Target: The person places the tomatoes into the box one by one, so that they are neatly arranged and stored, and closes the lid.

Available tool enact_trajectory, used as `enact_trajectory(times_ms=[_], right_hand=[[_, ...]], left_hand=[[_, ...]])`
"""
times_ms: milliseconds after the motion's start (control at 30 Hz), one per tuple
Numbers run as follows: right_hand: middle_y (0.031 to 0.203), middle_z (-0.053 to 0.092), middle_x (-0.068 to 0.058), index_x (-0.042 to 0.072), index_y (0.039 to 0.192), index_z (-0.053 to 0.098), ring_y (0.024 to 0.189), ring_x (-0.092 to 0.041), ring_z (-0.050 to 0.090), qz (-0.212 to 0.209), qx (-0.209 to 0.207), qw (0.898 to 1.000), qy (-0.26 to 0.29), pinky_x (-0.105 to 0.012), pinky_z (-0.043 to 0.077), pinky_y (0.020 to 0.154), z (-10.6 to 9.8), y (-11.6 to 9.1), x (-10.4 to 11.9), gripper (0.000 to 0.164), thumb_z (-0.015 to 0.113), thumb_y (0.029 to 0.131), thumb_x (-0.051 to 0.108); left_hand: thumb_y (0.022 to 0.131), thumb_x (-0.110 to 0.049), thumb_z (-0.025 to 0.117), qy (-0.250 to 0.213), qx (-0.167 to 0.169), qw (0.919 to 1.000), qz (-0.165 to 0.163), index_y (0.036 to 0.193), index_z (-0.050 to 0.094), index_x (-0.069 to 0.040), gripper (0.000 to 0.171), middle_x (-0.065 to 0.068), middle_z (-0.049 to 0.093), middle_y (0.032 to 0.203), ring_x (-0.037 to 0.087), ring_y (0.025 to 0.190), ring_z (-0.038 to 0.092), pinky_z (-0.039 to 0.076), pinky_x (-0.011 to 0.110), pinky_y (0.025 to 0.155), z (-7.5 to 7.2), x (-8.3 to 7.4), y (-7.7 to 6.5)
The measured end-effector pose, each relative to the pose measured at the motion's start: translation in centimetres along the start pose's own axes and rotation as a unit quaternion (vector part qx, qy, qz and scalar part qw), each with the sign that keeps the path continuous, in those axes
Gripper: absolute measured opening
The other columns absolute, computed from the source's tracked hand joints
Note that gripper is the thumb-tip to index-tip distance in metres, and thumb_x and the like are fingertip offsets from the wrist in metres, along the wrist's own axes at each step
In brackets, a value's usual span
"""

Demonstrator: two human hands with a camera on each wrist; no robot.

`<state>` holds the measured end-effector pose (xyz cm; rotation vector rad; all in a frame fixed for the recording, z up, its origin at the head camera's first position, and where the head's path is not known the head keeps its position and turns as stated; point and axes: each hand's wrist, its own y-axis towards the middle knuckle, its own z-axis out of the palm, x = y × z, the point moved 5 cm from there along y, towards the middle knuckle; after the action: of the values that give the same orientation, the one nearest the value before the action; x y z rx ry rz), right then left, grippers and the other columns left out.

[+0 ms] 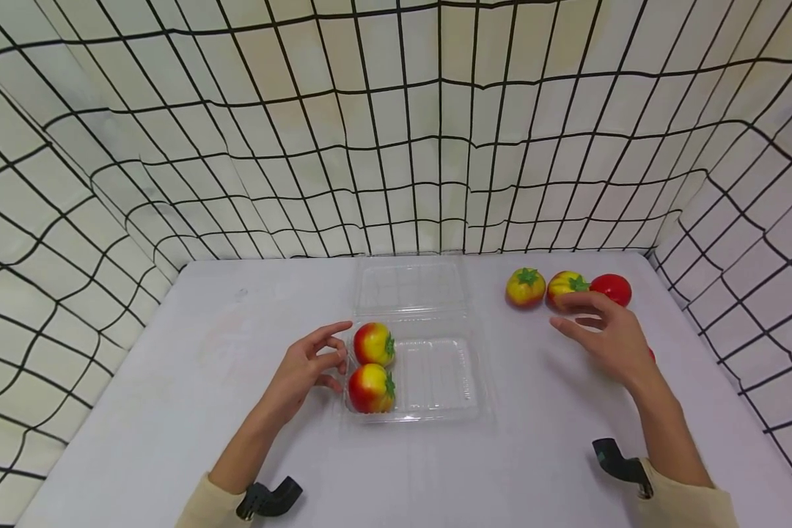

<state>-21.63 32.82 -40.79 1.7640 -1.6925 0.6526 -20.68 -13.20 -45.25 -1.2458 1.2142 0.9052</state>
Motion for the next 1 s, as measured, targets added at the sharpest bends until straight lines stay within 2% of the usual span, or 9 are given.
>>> enact_trajectory(times_ms=[133,200,300,400,433,533,767,867,1000], right_hand=[[0.135,0.061,-0.007,0.014,0.14,0.06,0.103,0.016,0.052,0.003,-0.009,1.0,-0.003,0.003,0.042,0.079,-0.5,0.0,-0.7,0.052,0.071,0.098,0.043],[0.132,0.061,-0.001,0.014,0.14,0.06,0.108,0.007,0.057,0.004,-0.014,1.0,-0.005,0.004,0.042,0.079,-0.7,0.0,-1.0,0.052,0.071,0.098,0.042],[0.128,0.061,0.005,0.013,0.14,0.06,0.108,0.008,0.056,0.005,-0.02,1.0,-0.004,0.004,0.042,0.079,-1.0,-0.1,-1.4,0.052,0.072,0.097,0.041],[0.129,0.062,-0.001,0.011,0.14,0.06,0.108,0.01,0.053,0.006,-0.024,1.0,-0.007,0.004,0.042,0.079,-1.1,-0.3,-1.7,0.053,0.073,0.097,0.04],[0.129,0.062,-0.004,0.01,0.139,0.059,0.105,0.015,0.048,0.007,-0.025,1.0,-0.007,0.005,0.042,0.078,-1.1,-0.4,-1.8,0.053,0.073,0.097,0.04],[0.13,0.062,-0.01,0.009,0.139,0.059,0.105,0.015,0.048,0.011,-0.027,0.999,-0.014,0.005,0.042,0.078,-1.2,-0.5,-2.2,0.054,0.073,0.097,0.04],[0.121,0.058,0.016,0.01,0.139,0.059,0.104,0.018,0.046,0.006,-0.032,0.999,-0.012,0.005,0.042,0.077,-1.9,-0.6,-3.2,0.052,0.073,0.097,0.038],[0.121,0.056,0.018,0.01,0.14,0.058,0.111,0.0,0.054,0.009,-0.026,1.0,-0.015,0.005,0.042,0.076,-2.1,-0.7,-3.5,0.054,0.073,0.097,0.04],[0.127,0.057,0.004,0.009,0.141,0.055,0.121,-0.035,0.052,0.022,-0.012,0.999,-0.024,0.005,0.041,0.075,-2.1,-0.9,-4.0,0.057,0.072,0.097,0.042]], left_hand=[[0.1,-0.006,0.059,0.0,-0.001,1.0,0.0,0.148,0.057,-0.016,0.049,0.01,0.057,0.105,0.02,0.079,0.063,0.064,0.029,0.064,-0.1,0.0,0.0],[0.1,-0.006,0.059,0.001,0.0,1.0,0.0,0.148,0.057,-0.016,0.049,0.01,0.057,0.105,0.02,0.079,0.063,0.064,0.029,0.064,-0.1,0.1,-0.1],[0.101,-0.006,0.06,0.001,0.003,1.0,0.002,0.149,0.056,-0.015,0.049,0.01,0.057,0.105,0.02,0.079,0.063,0.064,0.028,0.064,-0.1,0.1,-0.1],[0.101,-0.007,0.06,0.003,0.005,1.0,0.004,0.149,0.055,-0.014,0.049,0.01,0.057,0.106,0.02,0.079,0.063,0.063,0.028,0.064,-0.1,0.1,-0.1],[0.101,-0.007,0.06,0.003,0.006,1.0,0.004,0.149,0.055,-0.014,0.049,0.01,0.057,0.106,0.02,0.079,0.063,0.063,0.028,0.064,-0.1,0.1,-0.1],[0.101,-0.007,0.06,0.004,0.007,1.0,0.004,0.149,0.056,-0.015,0.049,0.01,0.057,0.106,0.02,0.08,0.063,0.064,0.028,0.064,0.0,0.1,0.0],[0.101,-0.006,0.061,0.003,0.006,1.0,0.002,0.148,0.057,-0.015,0.048,0.009,0.056,0.105,0.019,0.08,0.063,0.064,0.029,0.064,0.0,0.0,0.1],[0.1,-0.006,0.061,0.002,0.005,1.0,0.001,0.148,0.057,-0.015,0.048,0.009,0.056,0.105,0.019,0.08,0.063,0.064,0.029,0.064,-0.1,0.0,0.1],[0.1,-0.007,0.061,0.001,0.005,1.0,-0.002,0.147,0.057,-0.016,0.048,0.009,0.057,0.105,0.019,0.08,0.064,0.064,0.029,0.064,-0.1,0.1,0.1]])
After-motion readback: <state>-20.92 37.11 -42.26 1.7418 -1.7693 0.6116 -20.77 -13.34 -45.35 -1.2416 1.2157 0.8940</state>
